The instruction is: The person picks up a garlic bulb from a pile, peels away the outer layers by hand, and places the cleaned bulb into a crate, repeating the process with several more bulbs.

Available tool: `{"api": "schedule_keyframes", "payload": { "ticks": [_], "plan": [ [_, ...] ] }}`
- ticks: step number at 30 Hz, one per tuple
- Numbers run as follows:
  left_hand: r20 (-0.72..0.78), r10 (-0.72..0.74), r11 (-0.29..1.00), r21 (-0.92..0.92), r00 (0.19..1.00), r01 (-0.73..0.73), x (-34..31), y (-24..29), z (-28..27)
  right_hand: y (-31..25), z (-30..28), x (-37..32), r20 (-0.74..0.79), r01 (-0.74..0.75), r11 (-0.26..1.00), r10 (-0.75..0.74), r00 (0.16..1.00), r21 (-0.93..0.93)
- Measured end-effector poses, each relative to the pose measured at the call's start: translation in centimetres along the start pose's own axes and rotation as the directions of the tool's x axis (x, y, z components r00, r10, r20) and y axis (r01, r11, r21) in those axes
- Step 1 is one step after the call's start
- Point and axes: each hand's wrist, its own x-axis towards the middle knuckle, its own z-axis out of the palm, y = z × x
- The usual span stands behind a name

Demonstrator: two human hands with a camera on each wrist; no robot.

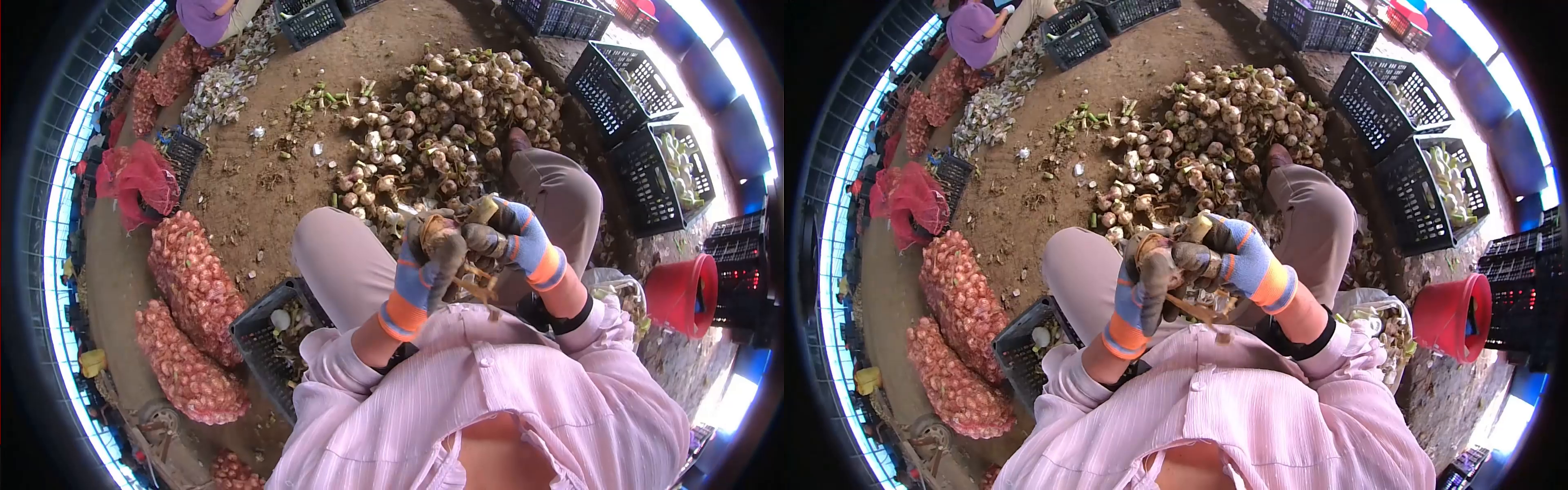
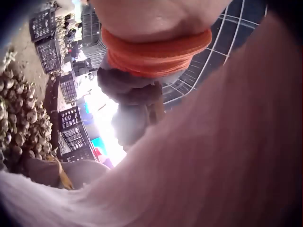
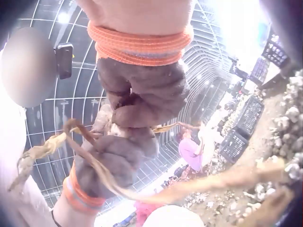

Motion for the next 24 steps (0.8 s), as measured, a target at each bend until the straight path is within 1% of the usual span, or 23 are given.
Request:
{"api": "schedule_keyframes", "payload": {
  "ticks": [1,2,3,4,5,6,7,8,9,10,11,12,13,14,15,16,17,20,21,22,23,24],
  "plan": [
    [-0.004,-0.125,0.990,-0.071,0.992,0.125,0.0,0.9,0.2,0.0,-0.3,-0.1,0.061,0.059,0.998,-0.057,0.996,-0.017],
    [0.000,-0.248,0.959,-0.142,0.969,0.246,0.0,1.5,0.2,0.0,-0.6,-0.2,0.068,0.085,0.994,-0.081,0.994,-0.071],
    [0.121,-0.316,0.935,-0.130,0.941,0.330,0.4,-0.4,-2.2,-0.1,-0.8,-0.4,0.075,0.112,0.986,-0.104,0.992,-0.123],
    [0.243,-0.384,0.878,-0.201,0.891,0.434,0.4,0.6,-2.5,-0.1,-1.0,-0.5,0.081,0.139,0.975,-0.126,0.989,-0.174],
    [0.364,-0.433,0.804,-0.257,0.824,0.536,0.6,2.0,-2.4,0.0,-1.3,-0.6,0.095,0.190,0.944,-0.170,0.981,-0.269],
    [0.484,-0.460,0.714,-0.296,0.744,0.634,0.7,2.7,-2.2,0.1,-1.3,-0.8,0.049,0.134,0.978,-0.128,0.991,-0.158],
    [0.388,-0.467,0.739,-0.323,0.795,0.592,0.3,2.4,-1.8,0.3,-1.1,-1.2,0.006,0.082,0.996,-0.082,0.997,-0.043],
    [0.251,-0.288,0.926,-0.174,0.924,0.336,0.2,1.8,-0.9,0.4,-0.9,-1.5,-0.029,0.033,0.997,-0.031,0.999,0.075],
    [0.151,-0.054,0.998,0.019,0.987,0.052,0.3,0.9,0.1,-0.5,0.0,-1.9,-0.113,-0.017,0.982,0.039,0.993,0.189],
    [0.187,0.099,0.966,0.218,0.977,-0.140,0.3,0.0,-0.5,-0.7,0.0,-2.0,-0.081,-0.041,0.978,0.059,0.995,0.205],
    [0.219,0.255,0.844,0.425,0.942,-0.327,0.3,-1.0,-1.2,-0.8,-0.1,-2.2,-0.048,-0.067,0.973,0.080,0.996,0.222],
    [0.245,0.400,0.663,0.588,0.883,-0.463,0.3,-1.1,-1.2,-0.7,-0.1,-2.3,-0.011,-0.094,0.966,0.100,0.995,0.239],
    [0.328,0.363,0.574,0.659,0.872,-0.487,0.2,-0.5,-1.9,0.7,0.2,-2.0,-0.142,0.064,0.994,-0.051,0.988,0.090],
    [0.241,0.090,0.935,0.313,0.966,-0.165,-0.2,-0.3,-1.7,0.5,-0.3,-1.9,-0.108,0.162,0.957,-0.192,0.975,-0.243],
    [0.132,-0.192,0.967,-0.146,0.972,0.211,-0.7,0.2,-1.2,-0.4,-0.7,-1.9,-0.029,0.246,0.802,-0.312,0.950,-0.544],
    [0.274,-0.302,0.884,-0.277,0.913,0.376,-0.3,0.1,-1.5,-1.1,-1.0,-1.9,0.086,0.312,0.546,-0.399,0.913,-0.777],
    [0.426,-0.373,0.759,-0.371,0.824,0.535,0.8,0.1,-2.1,-1.4,-0.8,-1.8,0.113,0.387,0.538,-0.472,0.875,-0.748],
    [0.498,-0.400,0.775,-0.264,0.770,0.574,2.2,0.0,-2.8,-0.5,-1.3,-1.8,0.052,0.415,0.570,-0.545,0.837,-0.709],
    [0.310,-0.355,0.913,-0.086,0.882,0.398,2.3,-0.3,-2.8,-0.2,-1.3,-1.4,0.012,0.425,0.605,-0.565,0.825,-0.673],
    [0.132,-0.242,0.965,0.133,0.961,0.225,2.2,-0.8,-2.9,-0.2,-1.3,-1.6,-0.009,0.386,0.551,-0.581,0.814,-0.740],
    [-0.143,-0.314,0.930,-0.247,0.939,0.273,2.1,-1.9,-3.5,-0.2,-1.0,-1.9,-0.026,0.343,0.494,-0.597,0.802,-0.799],
    [-0.116,-0.226,0.969,0.079,0.967,0.236,1.4,-1.1,-2.8,-0.4,-0.4,-2.1,-0.040,0.296,0.434,-0.616,0.787,-0.851]
  ]
}}
